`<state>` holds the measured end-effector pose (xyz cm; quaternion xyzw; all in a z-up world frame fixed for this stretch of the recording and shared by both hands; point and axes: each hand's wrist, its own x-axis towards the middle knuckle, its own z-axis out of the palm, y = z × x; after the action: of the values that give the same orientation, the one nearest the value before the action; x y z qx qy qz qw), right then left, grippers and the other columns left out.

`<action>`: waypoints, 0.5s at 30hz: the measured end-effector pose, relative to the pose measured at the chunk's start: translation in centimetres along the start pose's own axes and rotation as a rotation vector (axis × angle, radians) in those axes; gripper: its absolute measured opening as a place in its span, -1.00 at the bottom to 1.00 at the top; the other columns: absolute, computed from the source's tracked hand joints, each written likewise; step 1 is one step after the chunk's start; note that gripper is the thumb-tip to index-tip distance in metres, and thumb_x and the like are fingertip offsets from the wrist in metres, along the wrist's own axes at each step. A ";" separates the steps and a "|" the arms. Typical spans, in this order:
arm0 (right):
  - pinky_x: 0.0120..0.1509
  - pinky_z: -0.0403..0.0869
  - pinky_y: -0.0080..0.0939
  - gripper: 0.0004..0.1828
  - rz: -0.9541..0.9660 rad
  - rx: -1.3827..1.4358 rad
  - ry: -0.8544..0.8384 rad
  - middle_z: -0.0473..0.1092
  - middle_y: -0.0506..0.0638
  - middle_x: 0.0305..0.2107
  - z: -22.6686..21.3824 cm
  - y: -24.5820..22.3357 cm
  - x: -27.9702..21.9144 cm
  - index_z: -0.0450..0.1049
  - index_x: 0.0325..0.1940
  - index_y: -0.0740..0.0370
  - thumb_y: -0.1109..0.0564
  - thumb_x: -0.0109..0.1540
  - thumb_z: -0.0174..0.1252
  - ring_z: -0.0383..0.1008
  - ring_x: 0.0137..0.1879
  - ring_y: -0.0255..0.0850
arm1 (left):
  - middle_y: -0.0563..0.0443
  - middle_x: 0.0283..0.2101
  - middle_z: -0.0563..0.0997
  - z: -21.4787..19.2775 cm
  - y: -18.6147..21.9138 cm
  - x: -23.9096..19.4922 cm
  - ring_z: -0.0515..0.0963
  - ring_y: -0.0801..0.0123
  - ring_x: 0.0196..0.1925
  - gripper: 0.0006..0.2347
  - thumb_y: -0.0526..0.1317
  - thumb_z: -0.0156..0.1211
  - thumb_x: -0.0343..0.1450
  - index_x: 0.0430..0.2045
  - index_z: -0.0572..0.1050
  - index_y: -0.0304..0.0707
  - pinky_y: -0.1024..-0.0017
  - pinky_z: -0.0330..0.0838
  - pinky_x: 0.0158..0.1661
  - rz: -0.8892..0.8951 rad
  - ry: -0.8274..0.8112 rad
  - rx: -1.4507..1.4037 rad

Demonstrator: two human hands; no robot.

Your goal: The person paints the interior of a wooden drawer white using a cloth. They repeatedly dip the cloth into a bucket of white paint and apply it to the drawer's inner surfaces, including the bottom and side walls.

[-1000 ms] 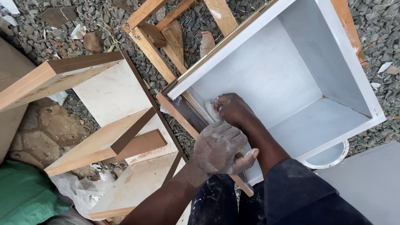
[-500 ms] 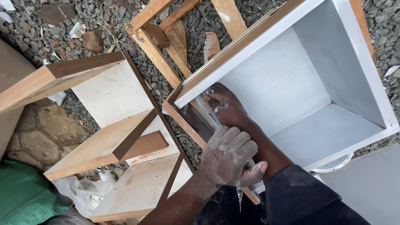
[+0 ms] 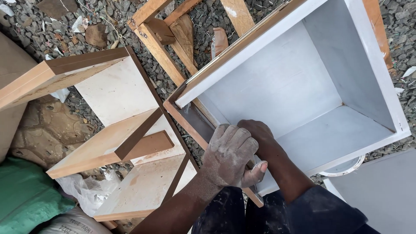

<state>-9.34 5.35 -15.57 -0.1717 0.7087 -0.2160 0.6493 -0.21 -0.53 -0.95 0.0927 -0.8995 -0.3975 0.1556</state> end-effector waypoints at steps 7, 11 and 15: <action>0.12 0.49 -0.05 -0.66 0.060 0.042 0.066 0.58 -0.05 -0.14 1.4 0.8 6.2 0.64 -0.05 -0.10 0.00 0.17 0.06 0.57 0.10 -0.08 | -0.19 -0.16 0.49 -0.3 0.0 0.5 0.59 -0.04 -0.06 -0.54 0.15 -0.30 0.50 -0.12 0.46 -0.21 -0.05 0.43 0.00 -0.025 0.070 0.052; 0.03 0.50 -0.10 -0.67 0.013 0.002 0.021 0.56 -0.15 -0.14 3.1 4.9 2.5 0.62 -0.03 -0.16 0.01 0.19 0.03 0.59 0.03 -0.16 | -0.22 -0.01 0.48 -0.1 -0.3 -0.9 0.55 -0.07 0.11 -0.50 0.11 -0.37 0.53 0.12 0.41 -0.24 -0.10 0.38 0.18 -0.066 0.047 0.051; 0.01 0.49 -0.09 -0.67 0.091 -0.026 -0.004 0.56 -0.12 -0.16 3.2 8.3 -1.4 0.62 -0.03 -0.12 0.01 0.19 0.04 0.59 0.02 -0.14 | -0.20 -0.02 0.48 0.6 -0.3 -0.9 0.54 -0.05 0.13 -0.48 0.13 -0.41 0.55 0.11 0.42 -0.25 -0.10 0.34 0.23 -0.119 0.058 0.027</action>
<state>-5.74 12.80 -19.00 -0.1480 0.7172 -0.1765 0.6577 0.38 -0.06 -1.75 0.1596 -0.8928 -0.3913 0.1563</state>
